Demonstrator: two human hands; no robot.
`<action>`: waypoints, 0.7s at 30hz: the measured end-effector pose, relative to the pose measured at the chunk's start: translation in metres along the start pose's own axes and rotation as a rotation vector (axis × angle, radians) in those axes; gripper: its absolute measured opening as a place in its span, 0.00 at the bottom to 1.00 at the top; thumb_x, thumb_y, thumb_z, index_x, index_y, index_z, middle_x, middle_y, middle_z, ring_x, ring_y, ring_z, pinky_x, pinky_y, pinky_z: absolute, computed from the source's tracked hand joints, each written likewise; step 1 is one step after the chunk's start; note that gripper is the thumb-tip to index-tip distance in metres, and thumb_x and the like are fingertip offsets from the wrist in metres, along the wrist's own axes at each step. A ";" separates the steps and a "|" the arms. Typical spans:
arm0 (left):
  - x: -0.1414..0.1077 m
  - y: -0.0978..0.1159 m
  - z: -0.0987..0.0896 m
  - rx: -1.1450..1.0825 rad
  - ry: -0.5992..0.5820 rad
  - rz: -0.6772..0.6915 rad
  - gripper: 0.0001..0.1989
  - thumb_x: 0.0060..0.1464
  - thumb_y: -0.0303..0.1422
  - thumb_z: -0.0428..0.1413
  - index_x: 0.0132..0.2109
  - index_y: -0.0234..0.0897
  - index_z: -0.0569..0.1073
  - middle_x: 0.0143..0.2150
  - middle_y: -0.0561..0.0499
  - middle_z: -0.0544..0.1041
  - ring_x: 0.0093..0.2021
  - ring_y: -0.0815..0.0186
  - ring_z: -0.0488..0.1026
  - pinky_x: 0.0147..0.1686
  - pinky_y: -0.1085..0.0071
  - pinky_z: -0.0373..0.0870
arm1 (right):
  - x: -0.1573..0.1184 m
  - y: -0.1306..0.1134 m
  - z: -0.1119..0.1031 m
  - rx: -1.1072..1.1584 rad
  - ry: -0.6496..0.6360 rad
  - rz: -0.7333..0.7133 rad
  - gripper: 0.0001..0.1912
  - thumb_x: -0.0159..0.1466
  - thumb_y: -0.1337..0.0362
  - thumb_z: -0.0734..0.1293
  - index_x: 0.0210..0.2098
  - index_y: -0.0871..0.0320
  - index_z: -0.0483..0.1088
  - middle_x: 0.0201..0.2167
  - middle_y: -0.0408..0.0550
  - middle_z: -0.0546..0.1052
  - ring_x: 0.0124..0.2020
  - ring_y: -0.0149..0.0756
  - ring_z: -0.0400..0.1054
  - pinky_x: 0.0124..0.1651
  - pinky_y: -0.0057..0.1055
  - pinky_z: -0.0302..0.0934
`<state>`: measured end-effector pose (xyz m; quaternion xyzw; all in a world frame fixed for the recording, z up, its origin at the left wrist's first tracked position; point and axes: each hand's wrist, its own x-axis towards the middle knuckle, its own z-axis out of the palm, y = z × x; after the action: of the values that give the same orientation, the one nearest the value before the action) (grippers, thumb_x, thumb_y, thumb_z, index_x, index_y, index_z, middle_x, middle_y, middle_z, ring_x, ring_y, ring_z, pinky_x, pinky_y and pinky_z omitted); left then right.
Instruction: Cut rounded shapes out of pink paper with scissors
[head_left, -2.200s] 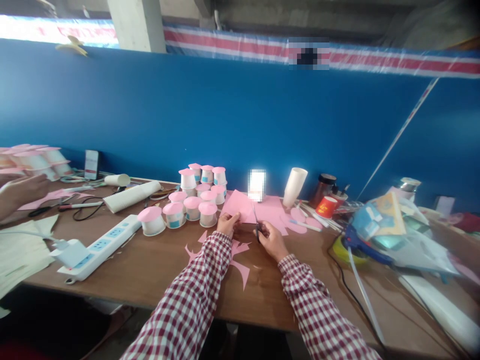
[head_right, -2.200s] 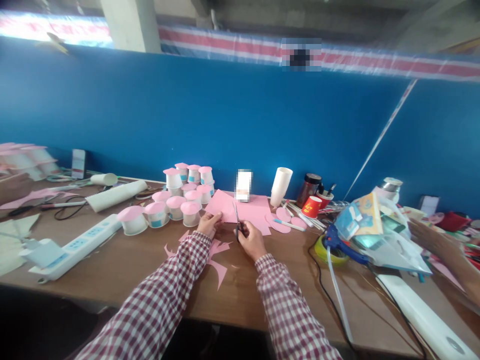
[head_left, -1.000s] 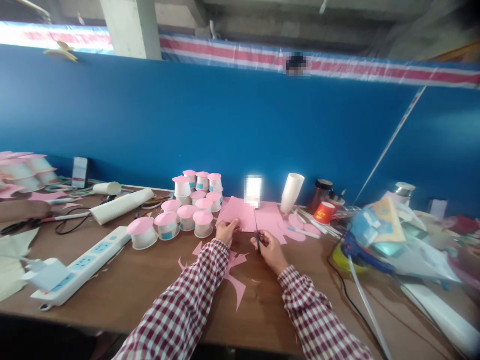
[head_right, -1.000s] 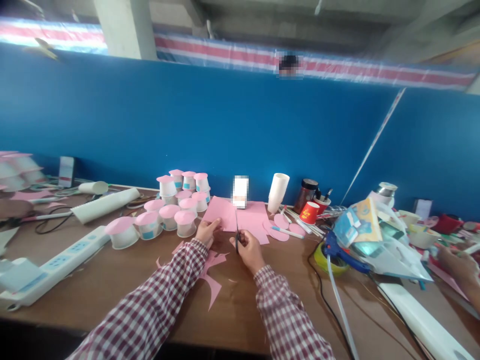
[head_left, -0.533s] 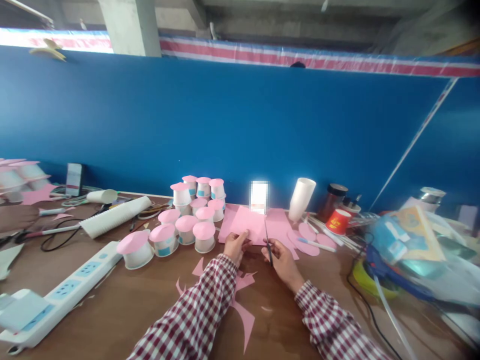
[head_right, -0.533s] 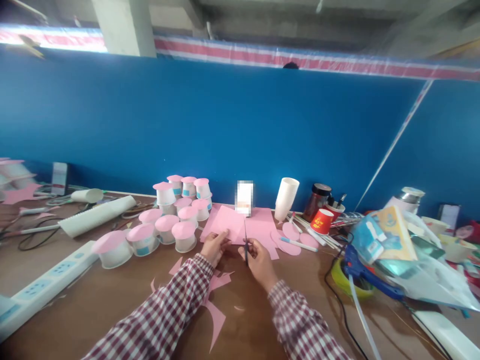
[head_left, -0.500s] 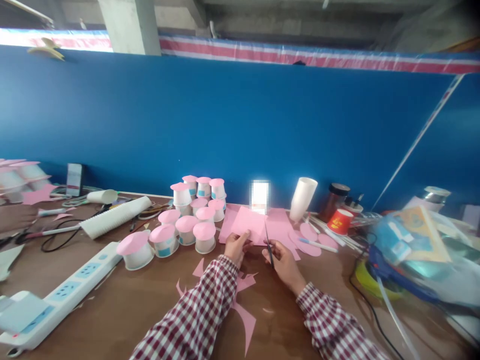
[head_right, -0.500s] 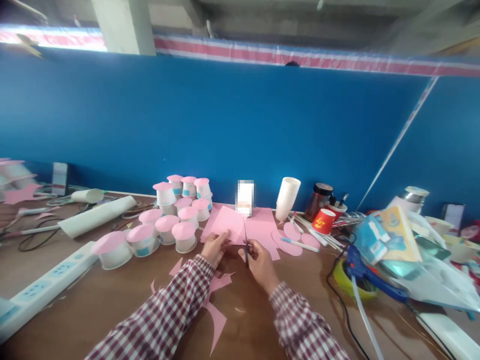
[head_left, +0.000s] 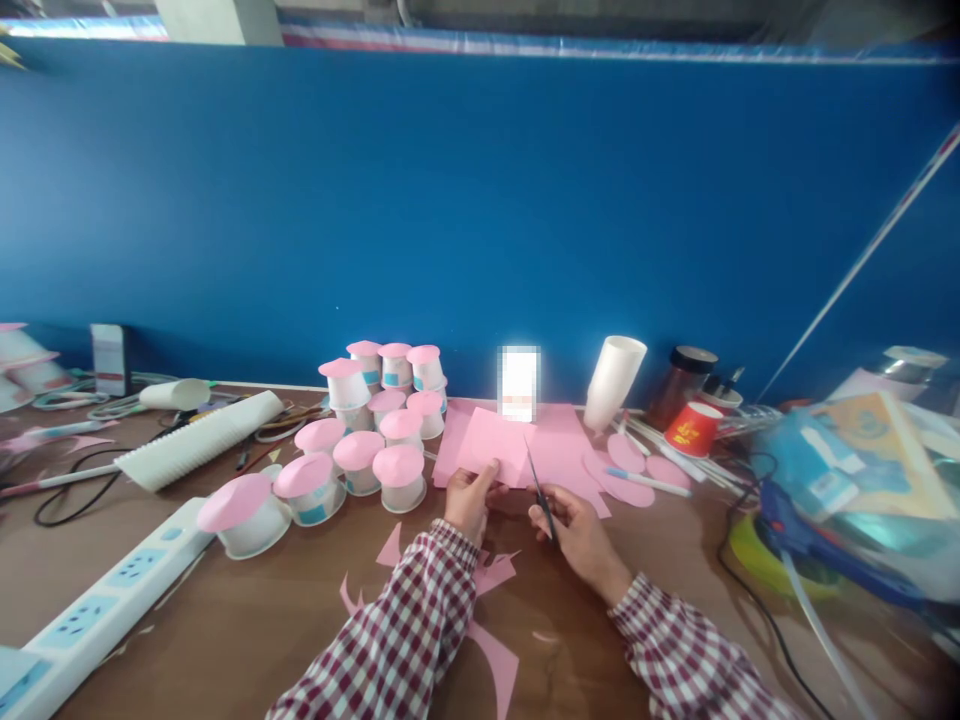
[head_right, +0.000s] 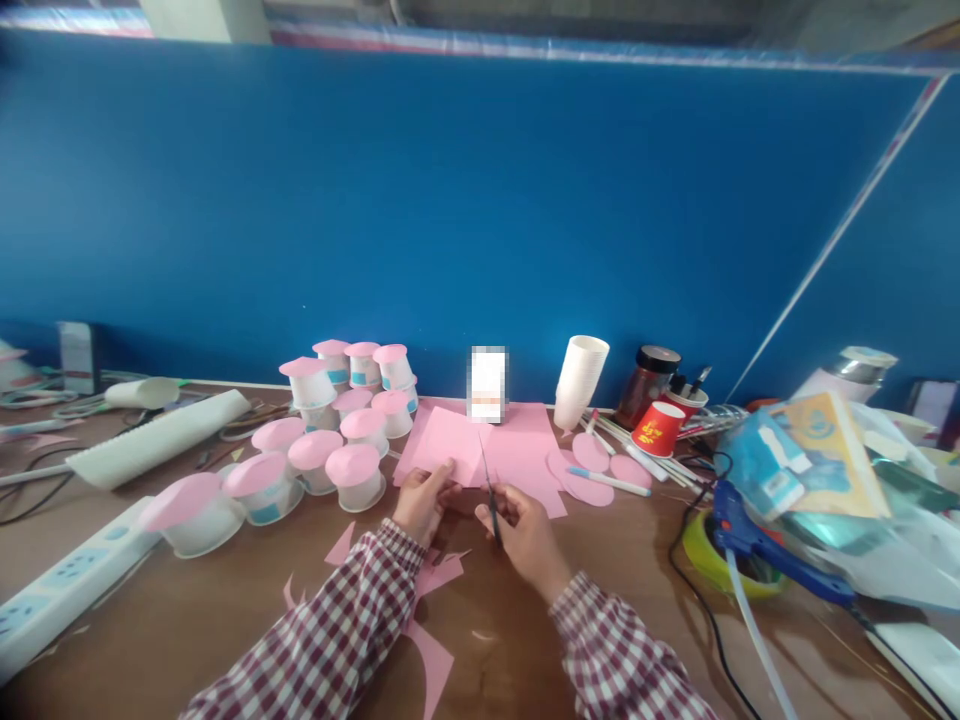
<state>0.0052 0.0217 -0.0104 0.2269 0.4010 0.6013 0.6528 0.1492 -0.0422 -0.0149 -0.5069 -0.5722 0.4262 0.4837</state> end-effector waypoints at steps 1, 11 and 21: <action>-0.001 0.001 0.001 -0.004 0.000 -0.002 0.16 0.34 0.32 0.70 0.23 0.31 0.70 0.19 0.55 0.69 0.19 0.75 0.67 0.20 0.80 0.70 | 0.000 0.001 0.000 -0.005 0.002 0.000 0.22 0.58 0.49 0.68 0.43 0.60 0.71 0.24 0.43 0.71 0.23 0.32 0.67 0.26 0.28 0.63; -0.009 0.006 0.004 -0.017 -0.020 0.007 0.17 0.29 0.32 0.71 0.24 0.29 0.72 0.20 0.54 0.71 0.19 0.75 0.68 0.19 0.80 0.69 | -0.001 0.002 -0.002 -0.030 -0.005 -0.009 0.23 0.58 0.53 0.70 0.46 0.63 0.70 0.22 0.42 0.70 0.22 0.31 0.66 0.26 0.28 0.62; -0.008 0.003 0.002 0.042 -0.025 0.036 0.18 0.26 0.34 0.71 0.24 0.27 0.74 0.18 0.53 0.71 0.18 0.74 0.66 0.16 0.80 0.65 | -0.002 -0.004 0.000 -0.016 -0.004 -0.006 0.21 0.57 0.52 0.70 0.42 0.62 0.71 0.21 0.42 0.70 0.22 0.31 0.65 0.24 0.27 0.62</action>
<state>0.0049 0.0149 -0.0051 0.2555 0.4011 0.6016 0.6418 0.1484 -0.0446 -0.0117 -0.5081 -0.5782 0.4212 0.4797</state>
